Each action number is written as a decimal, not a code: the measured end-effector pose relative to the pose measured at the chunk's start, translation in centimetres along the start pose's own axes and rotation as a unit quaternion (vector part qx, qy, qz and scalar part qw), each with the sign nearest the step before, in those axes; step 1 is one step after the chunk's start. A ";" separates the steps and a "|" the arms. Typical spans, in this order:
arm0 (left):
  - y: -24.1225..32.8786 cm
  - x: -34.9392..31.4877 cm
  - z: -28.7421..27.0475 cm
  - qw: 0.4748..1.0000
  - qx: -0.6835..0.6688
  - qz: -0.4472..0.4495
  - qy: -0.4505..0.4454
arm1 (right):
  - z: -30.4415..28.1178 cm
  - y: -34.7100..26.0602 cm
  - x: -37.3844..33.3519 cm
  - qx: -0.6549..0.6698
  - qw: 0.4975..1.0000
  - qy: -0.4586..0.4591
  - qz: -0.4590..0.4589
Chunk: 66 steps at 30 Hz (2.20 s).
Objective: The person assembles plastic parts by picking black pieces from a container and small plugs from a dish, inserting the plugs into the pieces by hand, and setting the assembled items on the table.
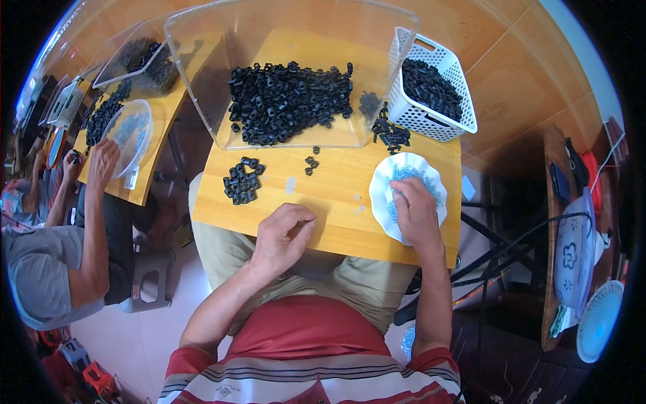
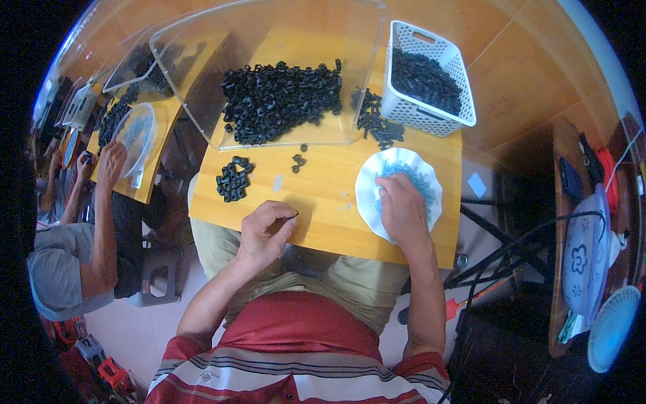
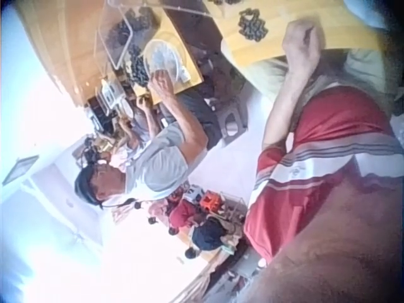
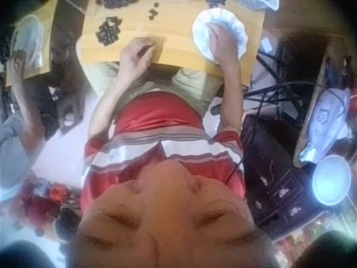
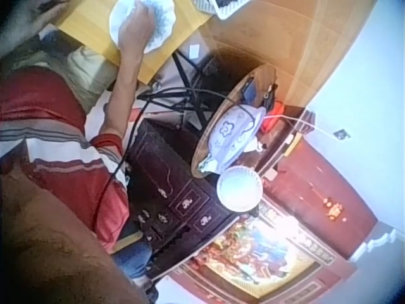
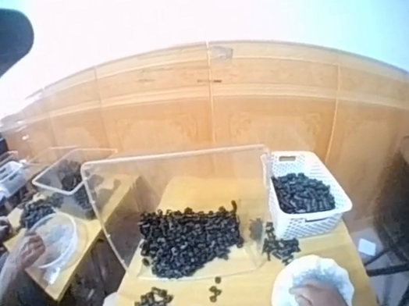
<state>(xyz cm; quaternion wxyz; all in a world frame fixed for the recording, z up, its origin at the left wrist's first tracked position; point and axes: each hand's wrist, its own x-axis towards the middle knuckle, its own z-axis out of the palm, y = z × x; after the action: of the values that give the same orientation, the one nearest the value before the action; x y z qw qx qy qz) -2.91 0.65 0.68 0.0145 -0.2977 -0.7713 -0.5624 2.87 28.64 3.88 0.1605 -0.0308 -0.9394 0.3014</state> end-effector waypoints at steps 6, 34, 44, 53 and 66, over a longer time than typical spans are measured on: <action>0.4 -0.3 0.4 0.998 -0.036 -0.050 -0.004 | -0.5 -0.1 -0.5 0.035 0.998 -0.011 0.058; 2.9 3.1 8.2 0.858 -0.436 -0.235 -0.135 | -0.3 -0.1 -3.4 0.453 0.875 0.025 0.166; 3.9 5.4 10.2 0.854 -0.427 -0.224 -0.195 | -0.4 1.5 -4.5 0.551 0.819 0.050 0.154; 4.5 5.7 11.4 0.904 -0.335 -0.191 -0.184 | -0.5 2.1 -4.4 0.512 0.843 0.064 0.152; 4.5 7.3 11.2 0.984 -0.113 0.007 -0.139 | -0.7 2.4 -3.4 0.462 0.870 0.068 0.155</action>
<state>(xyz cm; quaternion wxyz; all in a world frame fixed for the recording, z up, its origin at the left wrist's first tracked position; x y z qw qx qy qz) -3.33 14.55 3.06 -0.1228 -0.3784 -0.6952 -0.5987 6.20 30.53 2.09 0.1707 -0.1190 -0.6626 0.7195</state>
